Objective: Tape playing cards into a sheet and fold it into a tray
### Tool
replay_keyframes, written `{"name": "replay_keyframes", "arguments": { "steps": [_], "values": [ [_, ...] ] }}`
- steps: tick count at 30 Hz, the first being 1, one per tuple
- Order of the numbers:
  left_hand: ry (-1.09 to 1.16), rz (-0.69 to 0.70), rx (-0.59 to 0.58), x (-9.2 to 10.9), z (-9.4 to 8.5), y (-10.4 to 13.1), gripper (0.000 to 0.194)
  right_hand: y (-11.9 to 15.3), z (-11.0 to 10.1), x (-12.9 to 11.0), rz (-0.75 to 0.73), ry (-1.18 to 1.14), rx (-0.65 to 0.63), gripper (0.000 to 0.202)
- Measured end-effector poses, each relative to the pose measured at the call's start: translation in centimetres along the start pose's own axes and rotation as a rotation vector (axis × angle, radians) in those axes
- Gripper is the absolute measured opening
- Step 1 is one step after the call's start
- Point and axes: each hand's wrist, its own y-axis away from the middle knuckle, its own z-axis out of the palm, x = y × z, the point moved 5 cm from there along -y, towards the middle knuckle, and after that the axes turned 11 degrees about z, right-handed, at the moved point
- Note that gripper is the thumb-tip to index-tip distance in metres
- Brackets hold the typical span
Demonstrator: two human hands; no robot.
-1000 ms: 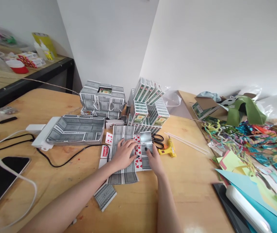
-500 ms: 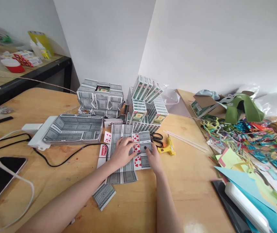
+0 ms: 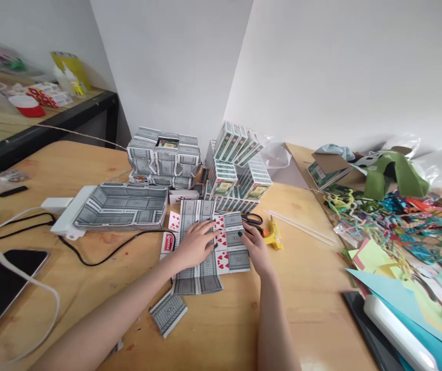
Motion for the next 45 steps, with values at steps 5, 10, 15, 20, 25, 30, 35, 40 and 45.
{"name": "replay_keyframes", "arguments": {
  "steps": [5, 10, 15, 20, 25, 30, 35, 40, 45],
  "values": [
    [-0.022, -0.07, -0.072, 0.3, -1.1, -1.4, 0.035, -2.3, -1.0, -1.1, -0.021, 0.309, 0.298, 0.036],
    [0.137, -0.301, -0.124, -0.7, -1.3, -4.6, 0.034, -4.3, -0.3, -1.5, -0.164, 0.537, 0.381, 0.029],
    [0.569, -0.501, -0.171, -2.6, 0.5, -5.6, 0.04, -5.0, 0.0, -0.6, -0.197, 0.418, 0.279, 0.03],
    [0.707, -0.54, -0.034, -3.6, 0.9, -5.3, 0.033, -5.1, 0.0, -0.2, -0.175, 0.238, 0.224, 0.024],
    [0.697, -0.494, 0.075, -3.5, 0.6, -5.0, 0.022, -4.9, 0.5, -0.4, -0.163, 0.073, 0.094, 0.026],
    [0.77, -0.439, 0.135, -3.8, 0.6, -4.5, 0.02, -4.7, 0.9, -0.5, -0.157, 0.0, 0.012, 0.026],
    [0.827, -0.473, 0.175, -4.2, 0.8, -4.2, 0.018, -4.6, 1.3, -0.5, -0.15, -0.028, -0.032, 0.031],
    [0.794, -0.462, 0.158, -4.2, 1.4, -4.1, 0.025, -4.5, 1.4, -0.7, -0.152, 0.027, -0.003, 0.035],
    [0.791, -0.463, 0.142, -4.6, 1.9, -4.0, 0.02, -4.8, 1.3, -0.4, -0.144, 0.039, -0.003, 0.042]
  ]
}}
